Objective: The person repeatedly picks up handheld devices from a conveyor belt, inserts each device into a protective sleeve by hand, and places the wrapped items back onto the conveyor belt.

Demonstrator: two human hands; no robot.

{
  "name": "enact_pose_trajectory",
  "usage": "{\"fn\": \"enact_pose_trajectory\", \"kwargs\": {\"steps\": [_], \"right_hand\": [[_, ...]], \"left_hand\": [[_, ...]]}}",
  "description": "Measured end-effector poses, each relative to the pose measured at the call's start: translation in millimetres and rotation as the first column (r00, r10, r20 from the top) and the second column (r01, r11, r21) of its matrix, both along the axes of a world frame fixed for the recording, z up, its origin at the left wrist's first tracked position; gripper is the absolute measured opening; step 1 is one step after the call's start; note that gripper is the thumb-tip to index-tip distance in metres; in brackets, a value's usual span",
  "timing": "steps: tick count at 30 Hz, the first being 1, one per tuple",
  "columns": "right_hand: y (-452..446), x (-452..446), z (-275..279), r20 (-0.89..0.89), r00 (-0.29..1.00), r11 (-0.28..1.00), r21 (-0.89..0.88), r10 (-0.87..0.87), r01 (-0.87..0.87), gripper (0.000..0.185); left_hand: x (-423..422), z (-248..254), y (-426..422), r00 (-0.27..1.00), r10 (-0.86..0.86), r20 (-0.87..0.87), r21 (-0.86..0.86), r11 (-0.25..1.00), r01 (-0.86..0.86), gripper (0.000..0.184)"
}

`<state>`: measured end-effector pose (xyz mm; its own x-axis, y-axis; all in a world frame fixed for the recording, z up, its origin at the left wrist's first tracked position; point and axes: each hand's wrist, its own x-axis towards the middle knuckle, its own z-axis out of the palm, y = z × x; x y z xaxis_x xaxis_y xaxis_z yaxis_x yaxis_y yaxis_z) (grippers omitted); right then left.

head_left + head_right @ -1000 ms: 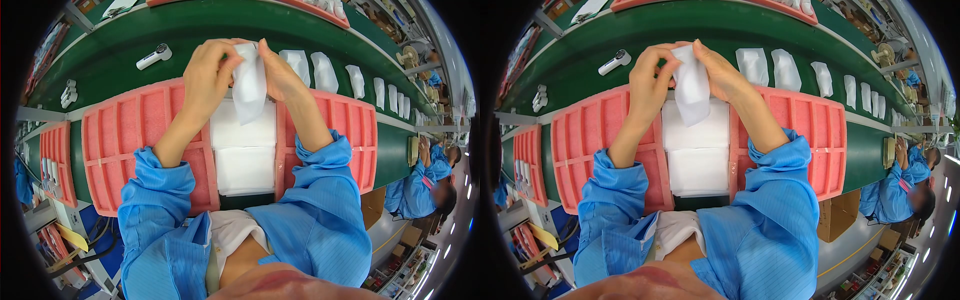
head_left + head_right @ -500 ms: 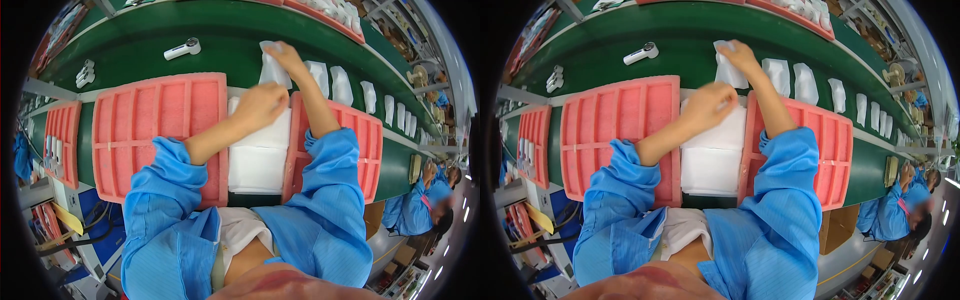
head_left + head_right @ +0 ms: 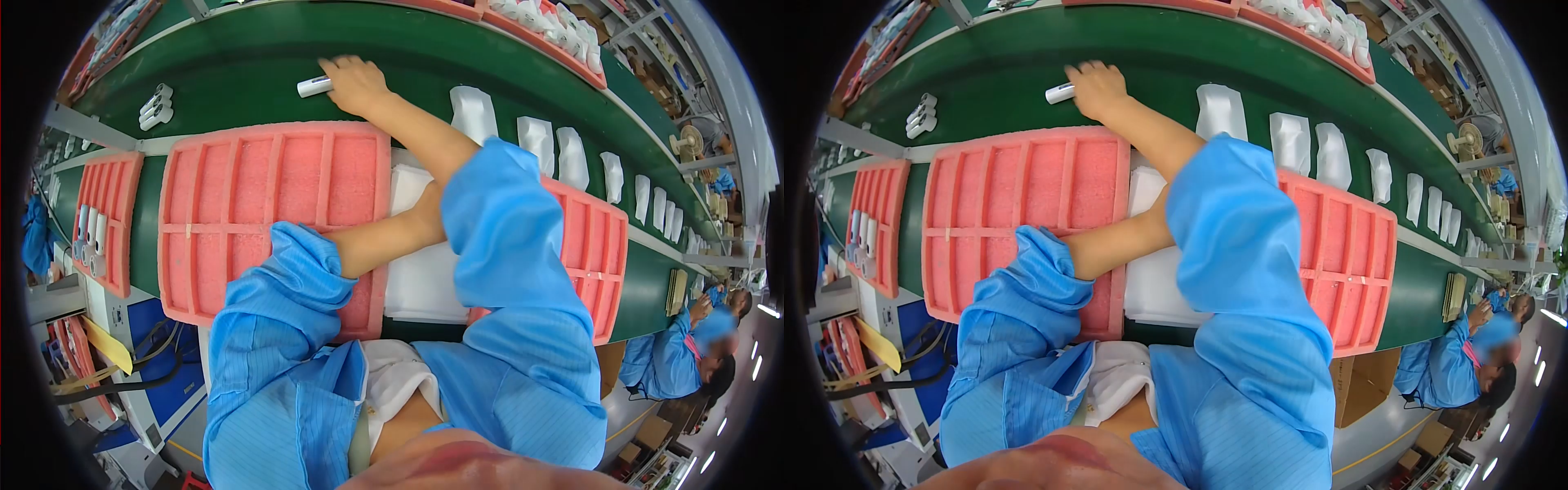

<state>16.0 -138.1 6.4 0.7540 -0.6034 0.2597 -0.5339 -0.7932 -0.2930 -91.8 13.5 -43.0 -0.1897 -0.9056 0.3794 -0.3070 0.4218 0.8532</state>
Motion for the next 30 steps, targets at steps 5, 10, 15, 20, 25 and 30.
{"fn": "enact_pose_trajectory", "kwargs": {"steps": [5, 10, 15, 20, 25, 30], "right_hand": [[-25, -14, 25, 0.097, 0.993, 0.637, 0.771, -0.073, -0.028, 0.050], [17, -107, 76, 0.443, 0.718, -0.164, 0.780, -0.537, -0.604, 0.046], [36, -184, 76, 0.531, 0.701, 0.033, 0.807, -0.475, -0.589, 0.043], [42, -227, 66, 0.533, 0.709, 0.345, 0.844, -0.462, -0.410, 0.042], [42, -260, 90, 0.528, 0.731, 0.540, 0.801, -0.432, -0.259, 0.037], [62, -265, 110, 0.454, 0.810, 0.636, 0.760, -0.370, -0.135, 0.035]], "left_hand": [[2, 6, -2, 0.902, 0.009, 0.431, -0.091, 0.995, 0.033, 0.036], [4, 25, -1, 0.823, 0.023, 0.567, -0.109, 0.993, 0.048, 0.019], [13, 38, -7, 0.880, -0.114, 0.462, 0.095, 0.992, 0.078, 0.011], [34, 46, -32, 0.976, -0.187, 0.107, 0.254, 0.955, 0.155, 0.010], [56, 85, -38, 0.997, -0.002, -0.083, 0.314, 0.949, 0.028, 0.010], [69, 102, -40, 0.970, 0.241, -0.020, 0.088, 0.967, -0.238, 0.010]]}}
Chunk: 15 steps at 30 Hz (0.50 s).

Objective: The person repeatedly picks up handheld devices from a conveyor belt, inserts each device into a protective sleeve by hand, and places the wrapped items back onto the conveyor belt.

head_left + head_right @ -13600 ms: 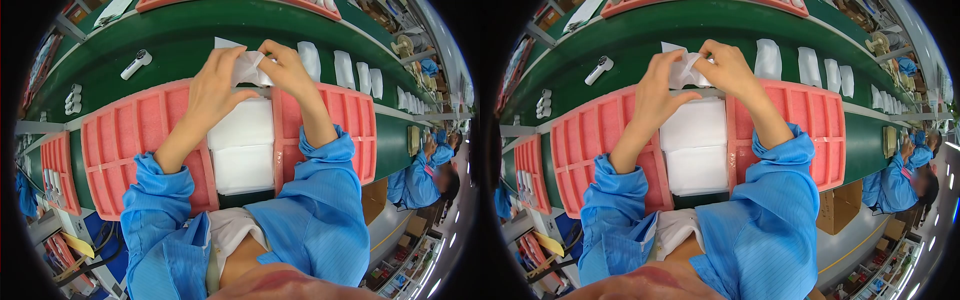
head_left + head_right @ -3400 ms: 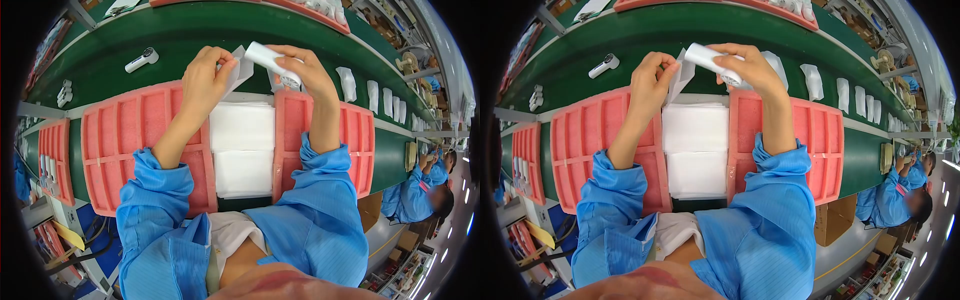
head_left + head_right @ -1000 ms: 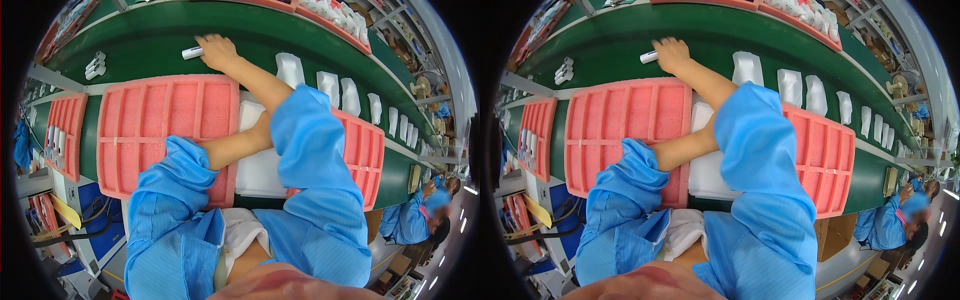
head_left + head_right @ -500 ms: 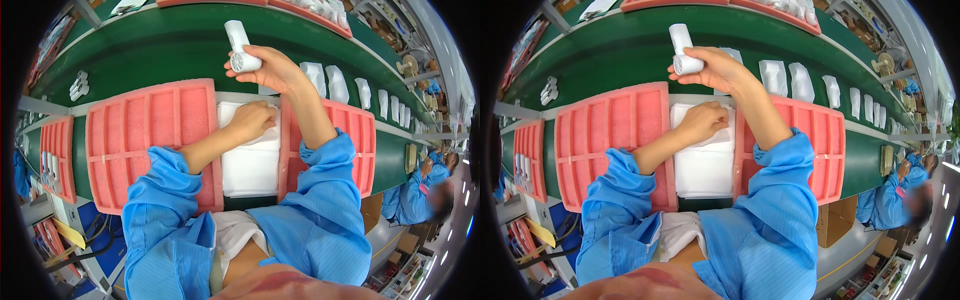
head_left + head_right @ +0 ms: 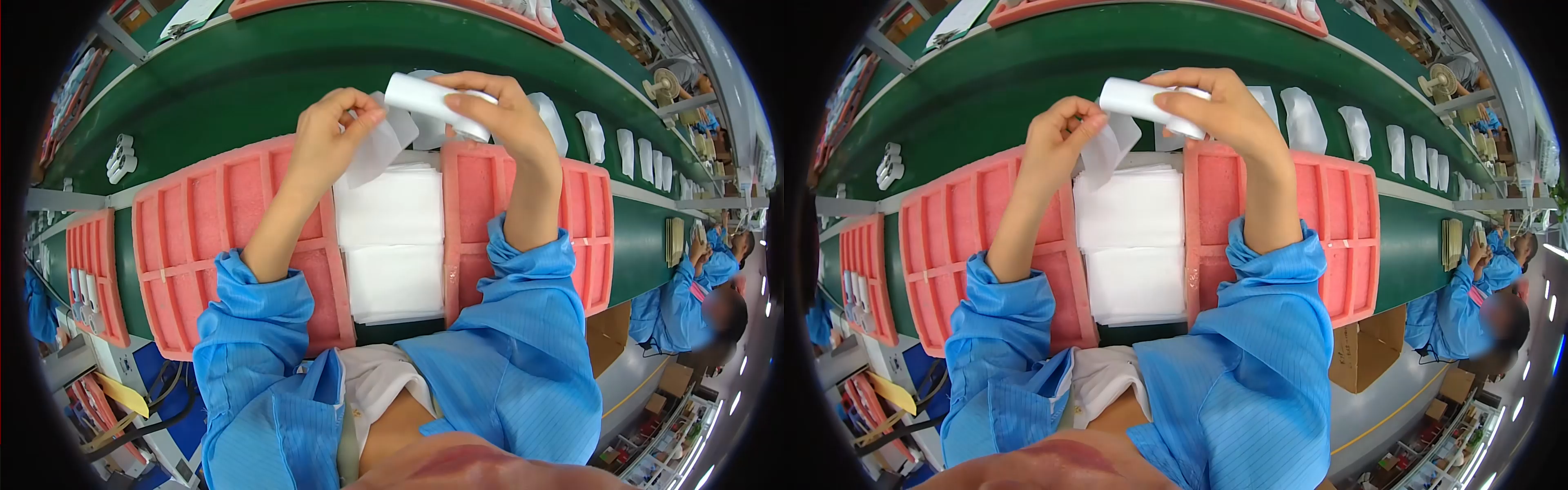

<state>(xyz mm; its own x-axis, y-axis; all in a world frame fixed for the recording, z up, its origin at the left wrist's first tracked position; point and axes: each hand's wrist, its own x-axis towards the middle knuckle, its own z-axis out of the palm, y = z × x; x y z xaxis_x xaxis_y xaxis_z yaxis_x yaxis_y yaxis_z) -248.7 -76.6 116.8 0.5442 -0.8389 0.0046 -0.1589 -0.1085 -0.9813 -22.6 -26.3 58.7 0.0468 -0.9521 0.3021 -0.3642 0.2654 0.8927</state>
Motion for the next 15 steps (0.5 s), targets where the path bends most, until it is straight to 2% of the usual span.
{"fn": "enact_pose_trajectory", "kwargs": {"steps": [2, 5, 8, 11, 12, 15], "right_hand": [[0, 0, 0, -0.091, 0.995, 0.997, -0.054, 0.051, -0.056, 0.038], [-2, 1, -11, -0.149, 0.988, 0.959, -0.270, 0.044, -0.083, 0.040], [3, 8, -12, -0.133, 0.990, 0.950, -0.300, 0.048, -0.087, 0.039], [-1, 24, -33, -0.231, 0.968, 0.890, -0.415, 0.100, -0.191, 0.037], [0, 30, -34, -0.275, 0.956, 0.912, -0.358, 0.100, -0.199, 0.035], [-12, 33, -57, -0.096, 0.995, 0.846, -0.532, -0.024, -0.031, 0.032]], "left_hand": [[3, 8, 1, 0.997, 0.067, 0.042, -0.041, 0.997, -0.065, 0.011], [5, 15, 3, 0.996, 0.088, 0.018, -0.045, 0.995, -0.087, 0.011], [1, 12, 4, 0.997, 0.059, 0.056, -0.135, 0.990, -0.050, 0.008], [-16, 18, 13, 0.998, -0.056, 0.038, -0.225, 0.972, 0.063, 0.008], [-18, 22, 18, 0.992, -0.094, 0.083, -0.204, 0.973, 0.109, 0.012], [-16, 33, 21, 0.963, -0.059, 0.263, -0.316, 0.938, 0.144, 0.029]]}}
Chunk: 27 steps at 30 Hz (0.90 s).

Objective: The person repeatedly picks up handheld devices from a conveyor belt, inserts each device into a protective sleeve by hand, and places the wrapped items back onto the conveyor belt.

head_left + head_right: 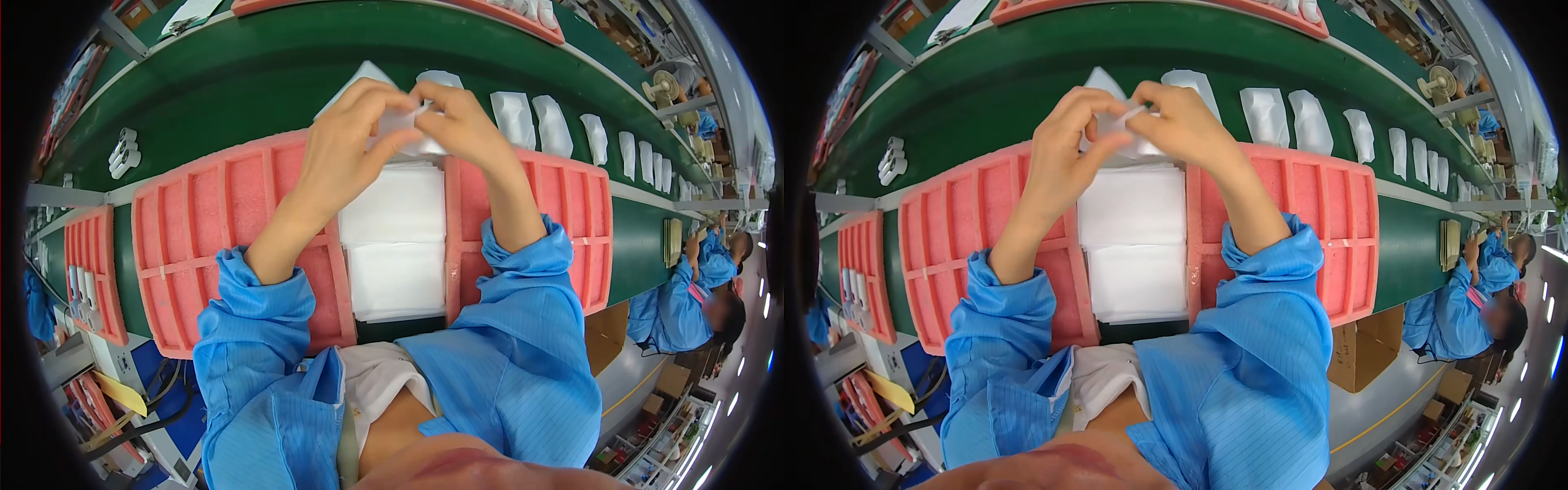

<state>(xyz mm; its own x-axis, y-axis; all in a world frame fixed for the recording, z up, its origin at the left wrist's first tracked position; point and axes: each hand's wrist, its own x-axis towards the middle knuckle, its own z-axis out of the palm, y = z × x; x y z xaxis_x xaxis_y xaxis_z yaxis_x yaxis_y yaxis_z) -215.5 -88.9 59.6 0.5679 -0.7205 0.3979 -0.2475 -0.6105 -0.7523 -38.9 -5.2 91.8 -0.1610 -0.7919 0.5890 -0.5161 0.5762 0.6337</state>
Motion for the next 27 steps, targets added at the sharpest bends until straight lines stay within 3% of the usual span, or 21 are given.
{"fn": "enact_pose_trajectory", "kwargs": {"steps": [3, 6, 9, 10, 11, 12, 13, 14, 16, 19, 21, 25, 27], "right_hand": [[10, -2, 20, 0.005, 0.997, 0.891, 0.449, -0.073, 0.063, 0.026], [17, -12, 46, 0.336, 0.934, 0.660, 0.674, 0.124, -0.330, 0.037], [14, 1, 31, 0.352, 0.934, 0.909, 0.405, -0.056, -0.098, 0.052], [14, 8, 28, 0.387, 0.917, 0.959, 0.283, -0.093, -0.022, 0.053], [16, 10, 24, 0.412, 0.910, 0.843, 0.506, -0.049, -0.184, 0.054], [21, 14, 23, 0.450, 0.892, 0.769, 0.585, -0.043, -0.258, 0.055], [30, 19, 24, 0.487, 0.873, 0.681, 0.653, -0.042, -0.331, 0.057], [34, 23, 24, 0.522, 0.852, 0.580, 0.708, -0.047, -0.402, 0.059], [29, 20, 19, 0.548, 0.836, 0.567, 0.679, 0.030, -0.466, 0.063], [28, 17, 23, 0.557, 0.830, 0.547, 0.683, 0.038, -0.484, 0.063], [29, 17, 24, 0.552, 0.830, 0.547, 0.672, 0.078, -0.498, 0.063], [31, 18, 23, 0.487, 0.858, 0.683, 0.571, 0.165, -0.455, 0.062], [31, 17, 22, 0.453, 0.863, 0.748, 0.488, 0.224, -0.451, 0.060]], "left_hand": [[-10, -2, 2, 0.961, 0.185, 0.207, -0.097, 0.981, -0.168, 0.052], [-5, -28, -7, 0.965, 0.188, 0.182, -0.029, 0.982, -0.186, 0.068], [1, -14, -6, 0.971, 0.010, -0.239, 0.203, 0.978, 0.040, 0.071], [3, -12, -7, 0.943, -0.015, -0.334, 0.192, 0.978, 0.084, 0.071], [4, -10, -8, 0.905, -0.042, -0.424, 0.176, 0.976, 0.128, 0.071], [5, -9, -9, 0.858, -0.069, -0.509, 0.155, 0.973, 0.170, 0.072], [3, -10, -12, 0.848, -0.019, -0.530, 0.103, 0.991, 0.086, 0.072], [3, -8, -11, 0.860, 0.013, -0.510, 0.112, 0.992, 0.051, 0.069], [4, -4, -8, 0.878, 0.079, -0.473, 0.125, 0.992, -0.022, 0.063], [5, -4, -7, 0.948, 0.126, -0.292, -0.086, 0.984, -0.158, 0.045], [6, -2, -6, 0.964, 0.127, -0.234, -0.091, 0.984, -0.152, 0.035], [9, -3, -6, 0.983, 0.170, -0.068, -0.273, 0.945, -0.183, 0.022], [7, -3, -5, 0.987, 0.140, -0.077, -0.344, 0.926, -0.158, 0.020]]}}
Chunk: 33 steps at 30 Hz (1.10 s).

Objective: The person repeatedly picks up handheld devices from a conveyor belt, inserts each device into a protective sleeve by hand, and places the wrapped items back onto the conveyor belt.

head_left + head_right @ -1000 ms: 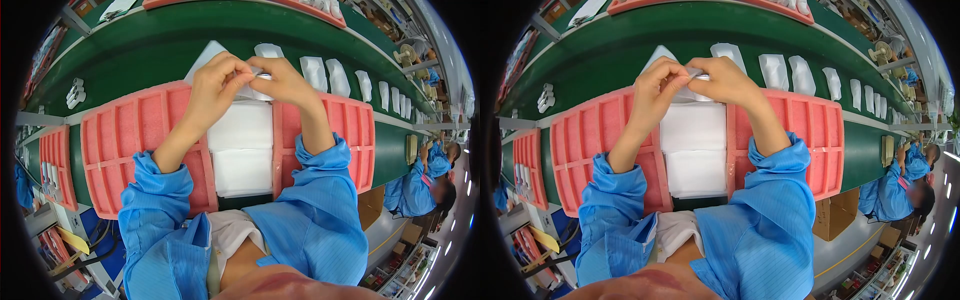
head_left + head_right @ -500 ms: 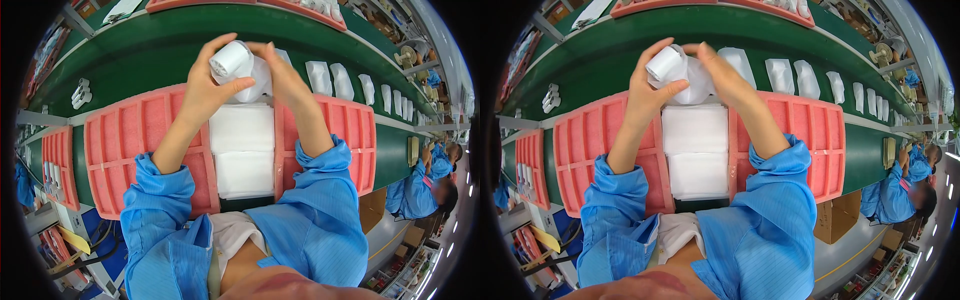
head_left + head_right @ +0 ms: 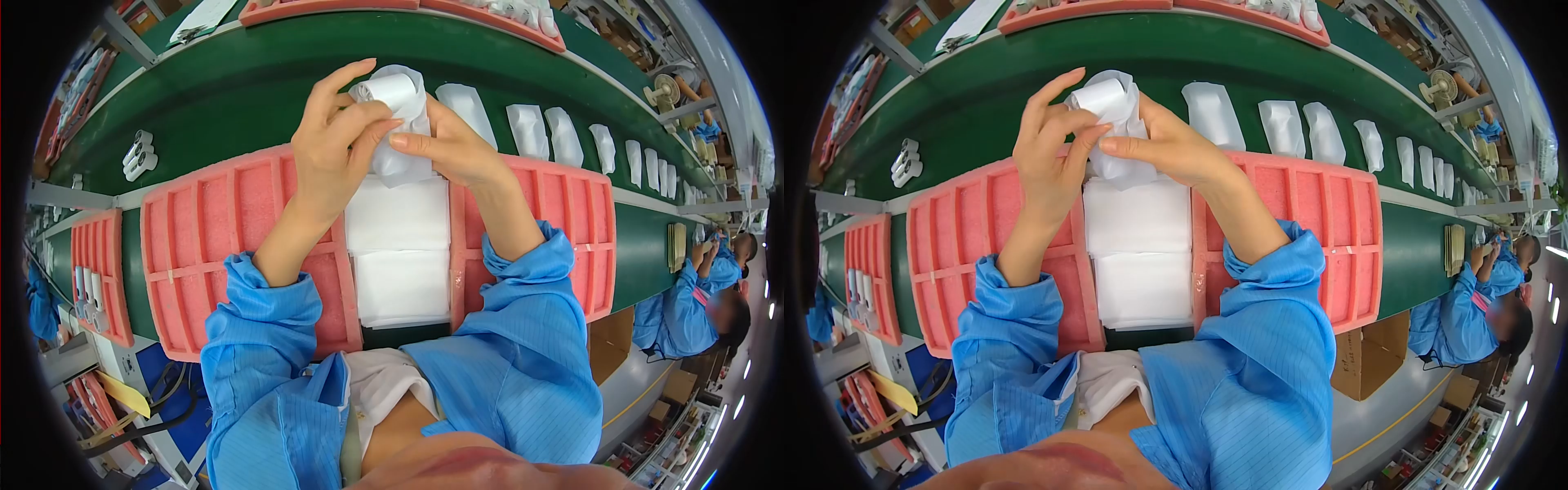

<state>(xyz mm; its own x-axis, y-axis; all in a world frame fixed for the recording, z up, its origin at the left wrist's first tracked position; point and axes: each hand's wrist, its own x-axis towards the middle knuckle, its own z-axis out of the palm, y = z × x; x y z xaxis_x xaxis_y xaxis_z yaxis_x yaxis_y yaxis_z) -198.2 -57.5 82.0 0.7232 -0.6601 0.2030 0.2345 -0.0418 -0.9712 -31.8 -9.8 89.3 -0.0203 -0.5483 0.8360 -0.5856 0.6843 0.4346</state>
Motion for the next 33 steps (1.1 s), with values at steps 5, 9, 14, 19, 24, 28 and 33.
{"fn": "enact_pose_trajectory", "kwargs": {"steps": [5, 9, 14, 19, 24, 28, 33], "right_hand": [[1, -2, 6, 0.131, 0.991, 0.956, 0.292, -0.022, -0.017, 0.054], [-1, 3, 0, 0.076, 0.980, 0.978, 0.110, -0.185, 0.176, 0.048], [-7, 2, -10, 0.055, 0.969, 0.953, -0.171, -0.242, 0.248, 0.035], [-10, -2, -4, -0.054, 0.963, 0.956, 0.119, -0.262, 0.267, 0.031], [-7, 0, 12, -0.052, 0.993, 0.915, 0.386, -0.103, 0.115, 0.037], [1, 6, -6, 0.059, 0.996, 0.966, 0.252, -0.064, 0.047, 0.035], [-41, 8, -18, -0.138, 0.954, 0.944, 0.163, -0.266, 0.287, 0.034]], "left_hand": [[0, 3, -3, 0.997, -0.071, 0.001, -0.032, 0.997, 0.071, 0.014], [-2, 0, -5, 0.995, -0.096, 0.033, 0.041, 0.995, 0.095, 0.013], [0, -6, -6, 0.991, -0.109, -0.075, 0.170, 0.978, 0.120, 0.011], [-12, -4, 1, 0.997, -0.071, 0.006, 0.199, 0.978, 0.068, 0.011], [-1, 6, 7, 0.889, -0.014, -0.457, 0.466, 0.848, 0.253, 0.011], [5, -4, -5, 0.839, 0.005, -0.544, 0.408, 0.875, 0.260, 0.009], [1, -8, -7, 0.941, 0.143, -0.306, 0.234, 0.970, -0.071, 0.011]]}}
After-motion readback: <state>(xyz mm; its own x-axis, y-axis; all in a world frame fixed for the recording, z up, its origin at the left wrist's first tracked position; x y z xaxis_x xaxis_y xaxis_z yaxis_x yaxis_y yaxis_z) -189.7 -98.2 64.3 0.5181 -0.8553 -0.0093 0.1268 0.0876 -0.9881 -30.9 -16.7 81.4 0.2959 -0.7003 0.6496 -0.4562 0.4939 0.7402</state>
